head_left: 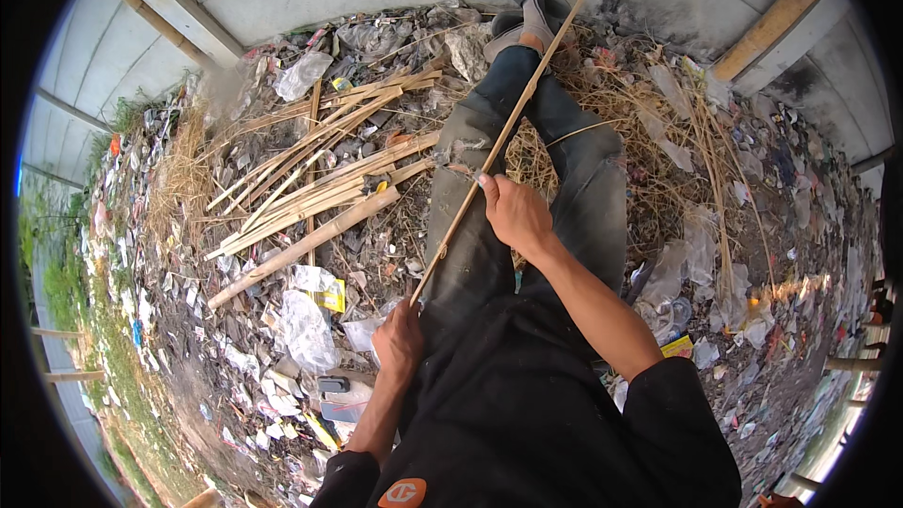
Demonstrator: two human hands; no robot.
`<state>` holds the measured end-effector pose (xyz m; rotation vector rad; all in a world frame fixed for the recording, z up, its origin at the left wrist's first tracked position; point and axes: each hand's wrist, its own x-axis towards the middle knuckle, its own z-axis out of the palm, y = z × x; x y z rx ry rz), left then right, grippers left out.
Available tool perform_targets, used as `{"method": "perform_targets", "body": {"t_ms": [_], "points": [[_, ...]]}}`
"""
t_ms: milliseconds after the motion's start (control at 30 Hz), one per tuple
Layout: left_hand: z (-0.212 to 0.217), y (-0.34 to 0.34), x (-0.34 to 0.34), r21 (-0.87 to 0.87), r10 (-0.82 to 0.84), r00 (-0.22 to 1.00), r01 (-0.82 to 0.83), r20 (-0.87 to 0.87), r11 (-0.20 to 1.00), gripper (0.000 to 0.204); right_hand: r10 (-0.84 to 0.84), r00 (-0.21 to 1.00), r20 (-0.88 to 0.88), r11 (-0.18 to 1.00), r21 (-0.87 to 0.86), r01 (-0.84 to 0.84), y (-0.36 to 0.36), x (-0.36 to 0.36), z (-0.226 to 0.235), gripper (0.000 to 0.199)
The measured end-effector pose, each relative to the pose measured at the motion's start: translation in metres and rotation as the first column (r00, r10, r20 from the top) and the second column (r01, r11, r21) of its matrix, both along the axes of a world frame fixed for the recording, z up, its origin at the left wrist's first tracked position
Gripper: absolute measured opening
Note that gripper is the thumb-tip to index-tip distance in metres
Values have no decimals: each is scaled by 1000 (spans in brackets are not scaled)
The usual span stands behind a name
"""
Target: The person sits on the ground and uses a small knife to shave thin strips from a long bamboo pole. They hold the pole with one hand and scrape the blade along its length to remove the outer layer, creating fine shavings.
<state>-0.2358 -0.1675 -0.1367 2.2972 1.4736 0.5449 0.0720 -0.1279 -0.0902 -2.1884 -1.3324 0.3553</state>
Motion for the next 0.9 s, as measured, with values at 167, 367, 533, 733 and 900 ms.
{"method": "perform_targets", "body": {"t_ms": [167,367,533,733,900], "points": [[10,6,13,69,31,1000,-30,-3,997,19,92,995,-41,994,-47,-94,-9,-27,-1,54],[14,7,12,20,48,999,-48,-21,999,23,162,986,-31,979,-117,-165,-18,-39,17,55],[14,9,13,12,34,999,-34,13,999,19,-33,995,94,999,-36,36,15,22,0,56],[4,9,9,-122,48,992,-34,117,992,17,315,947,-59,935,-153,-320,-37,-66,14,51],[19,14,11,-95,-11,993,23,119,995,17,-96,990,106,995,-5,97,28,46,-3,59]]}}
